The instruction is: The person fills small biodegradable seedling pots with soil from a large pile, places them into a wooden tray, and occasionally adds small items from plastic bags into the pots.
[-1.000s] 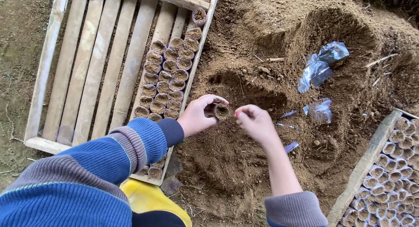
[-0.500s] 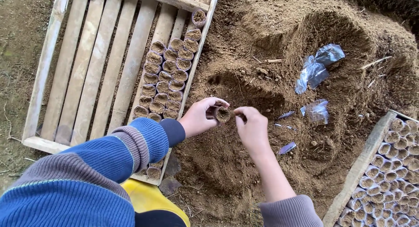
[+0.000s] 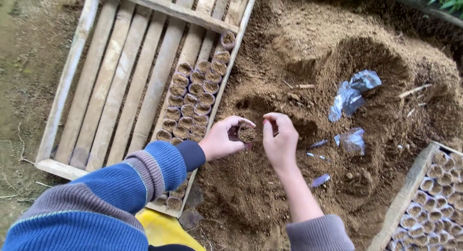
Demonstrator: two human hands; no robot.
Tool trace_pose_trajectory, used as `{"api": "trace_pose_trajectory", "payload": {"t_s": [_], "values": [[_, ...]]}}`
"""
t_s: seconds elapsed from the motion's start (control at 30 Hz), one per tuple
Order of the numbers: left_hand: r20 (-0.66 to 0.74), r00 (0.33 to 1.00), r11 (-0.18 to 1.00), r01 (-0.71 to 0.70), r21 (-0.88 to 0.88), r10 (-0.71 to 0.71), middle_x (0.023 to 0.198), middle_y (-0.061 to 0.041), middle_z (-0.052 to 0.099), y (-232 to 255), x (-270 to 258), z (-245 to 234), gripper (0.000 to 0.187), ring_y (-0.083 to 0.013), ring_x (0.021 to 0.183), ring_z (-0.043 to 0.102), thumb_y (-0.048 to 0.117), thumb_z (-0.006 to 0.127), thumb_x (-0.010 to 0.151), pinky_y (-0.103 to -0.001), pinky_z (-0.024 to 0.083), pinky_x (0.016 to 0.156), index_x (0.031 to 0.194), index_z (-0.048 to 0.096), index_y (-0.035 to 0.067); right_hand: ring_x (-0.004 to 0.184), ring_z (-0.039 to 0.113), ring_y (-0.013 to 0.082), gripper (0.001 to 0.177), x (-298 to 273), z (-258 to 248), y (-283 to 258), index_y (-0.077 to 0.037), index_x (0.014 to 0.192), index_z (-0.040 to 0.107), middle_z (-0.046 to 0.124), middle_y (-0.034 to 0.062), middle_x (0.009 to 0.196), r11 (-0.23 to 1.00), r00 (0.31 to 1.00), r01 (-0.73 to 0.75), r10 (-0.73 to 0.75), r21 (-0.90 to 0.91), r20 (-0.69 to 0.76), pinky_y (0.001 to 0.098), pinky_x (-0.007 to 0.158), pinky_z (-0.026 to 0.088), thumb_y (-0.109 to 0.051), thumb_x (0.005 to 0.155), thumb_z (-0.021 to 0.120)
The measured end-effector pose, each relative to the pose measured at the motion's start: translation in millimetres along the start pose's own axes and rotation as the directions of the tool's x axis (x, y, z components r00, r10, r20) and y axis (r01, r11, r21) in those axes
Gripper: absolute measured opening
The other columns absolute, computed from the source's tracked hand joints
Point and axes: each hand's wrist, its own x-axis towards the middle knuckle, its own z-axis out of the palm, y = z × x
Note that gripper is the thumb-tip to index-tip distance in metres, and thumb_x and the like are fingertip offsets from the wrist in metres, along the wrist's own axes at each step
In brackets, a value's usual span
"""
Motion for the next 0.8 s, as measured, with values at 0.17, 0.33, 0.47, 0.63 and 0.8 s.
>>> {"api": "trace_pose_trajectory", "payload": {"t_s": [0.17, 0.33, 0.47, 0.63, 0.8], "values": [[0.003, 0.995, 0.941, 0.093, -0.324, -0.098, 0.116, -0.009, 0.068, 9, 8, -28, 0.058, -0.0220, 0.106, 0.070, -0.001, 0.089, 0.070, -0.033, 0.062, 0.090, 0.123, 0.068, 0.007, 0.086, 0.062, 0.0298, 0.015, -4, 76, 57, -0.009, 0.098, 0.064, 0.058, 0.0081, 0.089, 0.964, 0.970, 0.222, -0.234, -0.144, -0.073, 0.0399, 0.076, 0.053, 0.001, 0.088, 0.060], [-0.141, 0.988, 0.984, -0.091, -0.156, 0.069, 0.120, -0.014, 0.064, 51, 31, -84, 0.048, -0.0289, 0.113, 0.067, -0.004, 0.086, 0.072, -0.037, 0.061, 0.094, 0.118, 0.070, 0.000, 0.083, 0.054, 0.0234, 0.020, -17, 117, 95, -0.020, 0.097, 0.061, 0.050, 0.0000, 0.092, 0.781, 0.903, 0.274, -0.410, -0.561, -0.130, 0.0366, 0.073, 0.044, -0.009, 0.080, 0.057], [-0.161, 0.948, 0.934, -0.221, 0.280, 0.273, 0.120, -0.011, 0.066, 65, 66, -140, 0.049, -0.0279, 0.114, 0.066, -0.009, 0.068, 0.071, -0.035, 0.055, 0.100, 0.118, 0.068, 0.006, 0.088, 0.050, 0.0257, 0.025, -20, 121, 87, -0.019, 0.102, 0.060, 0.051, 0.0031, 0.100, 0.747, 0.940, 0.227, -0.337, -0.625, -0.060, 0.0389, 0.076, 0.038, -0.013, 0.078, 0.055], [-0.189, 0.888, 0.853, -0.314, 0.418, 0.419, 0.119, -0.013, 0.067, 39, 129, -182, 0.042, -0.0255, 0.112, 0.065, 0.002, 0.074, 0.081, -0.034, 0.051, 0.102, 0.122, 0.063, 0.004, 0.092, 0.051, 0.0330, 0.028, -21, 120, 77, -0.014, 0.106, 0.064, 0.053, 0.0076, 0.107, 0.744, 0.970, 0.174, -0.244, -0.645, -0.019, 0.0450, 0.079, 0.037, -0.017, 0.080, 0.054], [-0.178, 0.964, 0.919, -0.121, 0.375, 0.199, 0.126, -0.014, 0.065, 23, 178, -197, 0.052, -0.0267, 0.118, 0.062, -0.001, 0.062, 0.078, -0.038, 0.048, 0.107, 0.129, 0.059, 0.006, 0.093, 0.051, 0.0317, 0.034, -30, 125, 99, -0.015, 0.107, 0.065, 0.052, 0.0084, 0.111, 0.716, 0.970, 0.180, -0.244, -0.675, 0.000, 0.0447, 0.081, 0.039, -0.020, 0.074, 0.055]]}}
